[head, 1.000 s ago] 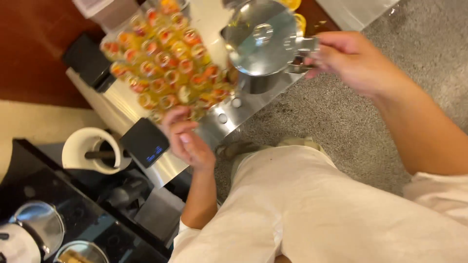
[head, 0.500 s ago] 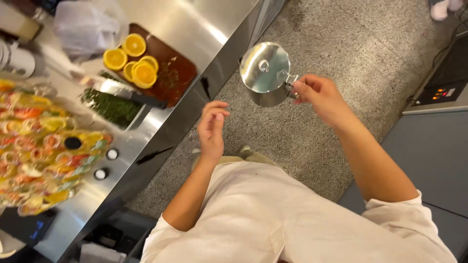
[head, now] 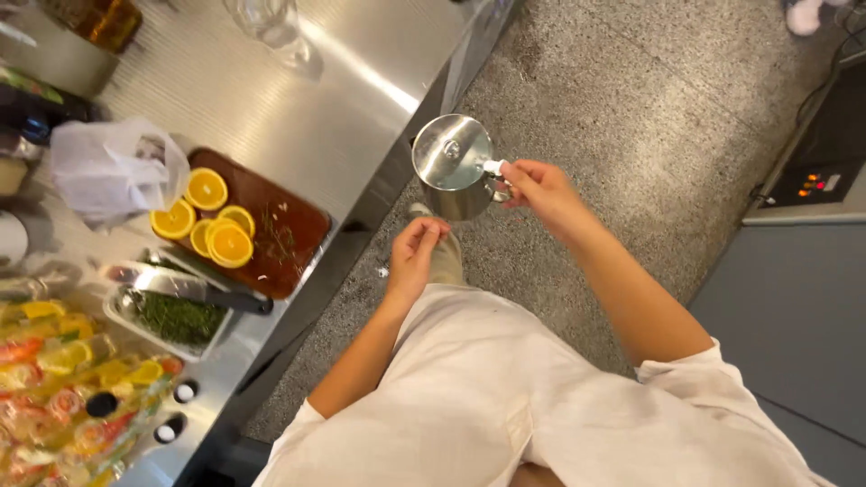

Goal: The person prepares ingredients and utensils for a beverage, including washing hands, cleaning a pitcher, and using tongs to remove a bag from a pot.

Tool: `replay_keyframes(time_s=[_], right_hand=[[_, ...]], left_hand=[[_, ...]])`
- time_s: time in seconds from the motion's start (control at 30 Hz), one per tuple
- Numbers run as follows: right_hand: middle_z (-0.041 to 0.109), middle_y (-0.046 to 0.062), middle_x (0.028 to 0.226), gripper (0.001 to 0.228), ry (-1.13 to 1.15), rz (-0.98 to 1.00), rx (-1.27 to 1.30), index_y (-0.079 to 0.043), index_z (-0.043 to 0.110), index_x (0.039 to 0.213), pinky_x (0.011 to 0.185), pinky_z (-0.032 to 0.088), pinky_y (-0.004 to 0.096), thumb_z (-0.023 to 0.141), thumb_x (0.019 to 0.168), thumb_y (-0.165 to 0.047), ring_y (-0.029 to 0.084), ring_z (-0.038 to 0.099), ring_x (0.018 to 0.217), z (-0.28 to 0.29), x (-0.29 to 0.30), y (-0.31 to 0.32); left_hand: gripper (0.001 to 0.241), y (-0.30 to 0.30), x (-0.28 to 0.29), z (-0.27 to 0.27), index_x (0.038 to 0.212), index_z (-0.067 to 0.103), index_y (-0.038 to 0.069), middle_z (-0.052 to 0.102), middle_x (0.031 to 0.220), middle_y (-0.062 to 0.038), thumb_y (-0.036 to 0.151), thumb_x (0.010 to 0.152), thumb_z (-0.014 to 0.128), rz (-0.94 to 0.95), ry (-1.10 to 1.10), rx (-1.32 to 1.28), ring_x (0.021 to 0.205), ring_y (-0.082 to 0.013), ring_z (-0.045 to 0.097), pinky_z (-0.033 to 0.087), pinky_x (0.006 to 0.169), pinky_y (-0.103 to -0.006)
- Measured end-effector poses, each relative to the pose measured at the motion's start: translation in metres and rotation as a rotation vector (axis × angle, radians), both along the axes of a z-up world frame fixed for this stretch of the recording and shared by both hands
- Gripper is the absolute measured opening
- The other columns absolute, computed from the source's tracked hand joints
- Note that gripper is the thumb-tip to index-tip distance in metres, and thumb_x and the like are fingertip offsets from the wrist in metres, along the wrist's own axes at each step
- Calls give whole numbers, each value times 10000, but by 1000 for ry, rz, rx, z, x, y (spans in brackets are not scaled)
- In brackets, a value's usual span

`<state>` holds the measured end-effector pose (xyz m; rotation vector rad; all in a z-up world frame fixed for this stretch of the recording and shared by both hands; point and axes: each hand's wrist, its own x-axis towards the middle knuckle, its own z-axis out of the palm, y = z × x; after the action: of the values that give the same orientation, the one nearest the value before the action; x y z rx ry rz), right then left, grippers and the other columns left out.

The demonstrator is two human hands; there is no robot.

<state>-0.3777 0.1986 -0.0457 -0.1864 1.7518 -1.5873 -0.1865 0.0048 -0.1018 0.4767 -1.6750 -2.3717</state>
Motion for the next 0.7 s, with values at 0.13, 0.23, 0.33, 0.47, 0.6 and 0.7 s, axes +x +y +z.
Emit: replay_keyframes(time_s=[0.13,0.23,0.33,0.47,0.6,0.7], right_hand=[[699,-47,857,288,-38,-44,7,-107,732,1048,689,552,271,638,956,-363,81,617,746,-25,-58,-79],[661,-39,808,337,72,-29,-3,-51,713,886,665,531,251,683,974,-375,53,607,756,-43,-93,-134],[605,-13,741,356,92,-49,-6,-38,705,818,614,458,254,727,967,-360,75,528,672,-61,-117,-175],[536,5,681,374,91,-48,-36,-41,673,777,592,396,262,738,983,-346,91,487,633,-75,-148,-213],[616,-35,747,347,54,-32,-130,-57,640,765,666,513,241,714,964,-332,56,551,687,-78,-167,-231],[570,-24,704,364,65,52,-116,-42,647,776,683,539,256,682,1002,-325,68,539,671,-76,-175,-237]], left_hand=[[280,-37,-72,-8,1007,706,-7,726,998,-25,217,1072,552,-92,-36,-49,956,-110,634,497,901,-280],[302,-67,-122,-10,1035,714,4,737,973,-4,249,1059,539,-163,-102,-107,929,-97,643,505,877,-269],[302,-87,-154,-14,1062,719,23,708,939,5,270,1050,546,-127,-221,-117,890,-88,615,466,778,-273],[277,-110,-178,-31,1123,704,32,638,934,7,273,1074,577,-54,-157,-88,894,-86,558,451,815,-256],[280,-127,-193,-49,1114,683,33,671,997,23,285,1056,575,69,-201,-15,900,-89,568,457,816,-254],[291,-134,-201,-47,1168,660,35,647,1012,8,290,1053,580,161,-229,-61,928,-103,575,463,837,-263]])
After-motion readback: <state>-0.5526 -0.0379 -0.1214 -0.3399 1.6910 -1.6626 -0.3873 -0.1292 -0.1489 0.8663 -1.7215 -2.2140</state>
